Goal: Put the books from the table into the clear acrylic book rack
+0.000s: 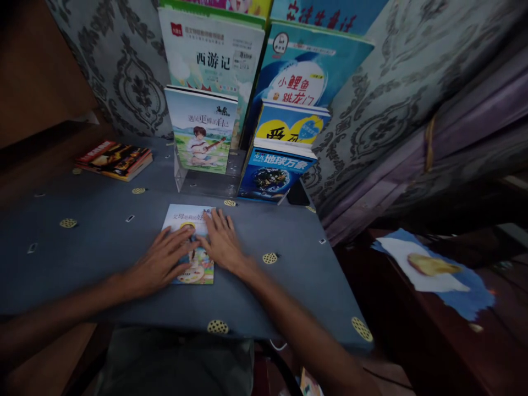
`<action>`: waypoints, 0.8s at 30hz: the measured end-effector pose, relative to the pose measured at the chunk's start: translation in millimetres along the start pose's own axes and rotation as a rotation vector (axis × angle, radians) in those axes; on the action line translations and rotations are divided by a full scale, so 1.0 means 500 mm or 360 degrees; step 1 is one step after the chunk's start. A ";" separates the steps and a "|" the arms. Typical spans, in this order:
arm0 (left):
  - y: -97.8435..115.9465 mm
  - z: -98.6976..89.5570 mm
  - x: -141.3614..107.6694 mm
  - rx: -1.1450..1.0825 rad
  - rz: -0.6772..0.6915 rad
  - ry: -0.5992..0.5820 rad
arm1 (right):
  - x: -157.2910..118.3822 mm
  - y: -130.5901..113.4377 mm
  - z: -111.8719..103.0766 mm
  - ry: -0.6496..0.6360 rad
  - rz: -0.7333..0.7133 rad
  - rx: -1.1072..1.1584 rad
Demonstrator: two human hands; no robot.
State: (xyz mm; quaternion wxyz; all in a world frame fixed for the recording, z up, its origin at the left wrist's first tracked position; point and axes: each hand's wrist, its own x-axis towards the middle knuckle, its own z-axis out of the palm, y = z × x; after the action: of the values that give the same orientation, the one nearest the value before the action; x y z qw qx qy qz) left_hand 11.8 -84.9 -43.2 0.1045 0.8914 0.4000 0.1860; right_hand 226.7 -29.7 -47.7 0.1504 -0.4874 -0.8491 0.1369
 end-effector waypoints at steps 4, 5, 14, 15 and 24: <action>-0.015 0.014 -0.017 -0.0001 -0.0427 0.0215 | -0.058 -0.045 0.020 0.0032 -0.0030 0.0031; -0.015 0.013 -0.017 -0.0058 -0.0463 0.0242 | -0.070 -0.054 0.022 0.0032 -0.0039 0.0043; -0.055 -0.023 0.025 -0.1306 -0.0922 0.0731 | -0.091 -0.082 0.012 -0.0035 0.0025 0.0075; -0.065 -0.025 0.029 -0.1459 -0.1042 0.0808 | -0.091 -0.081 0.015 -0.0022 0.0028 0.0078; -0.054 -0.063 0.066 -0.2354 -0.1595 0.0802 | -0.098 -0.052 0.043 0.0087 0.0038 0.0139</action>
State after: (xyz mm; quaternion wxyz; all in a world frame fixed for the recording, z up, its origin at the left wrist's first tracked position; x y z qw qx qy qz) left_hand 0.7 -41.2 -15.3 0.6245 0.2544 0.5290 0.5151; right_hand 221.6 -86.6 -63.5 0.1929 -0.4940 -0.8321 0.1622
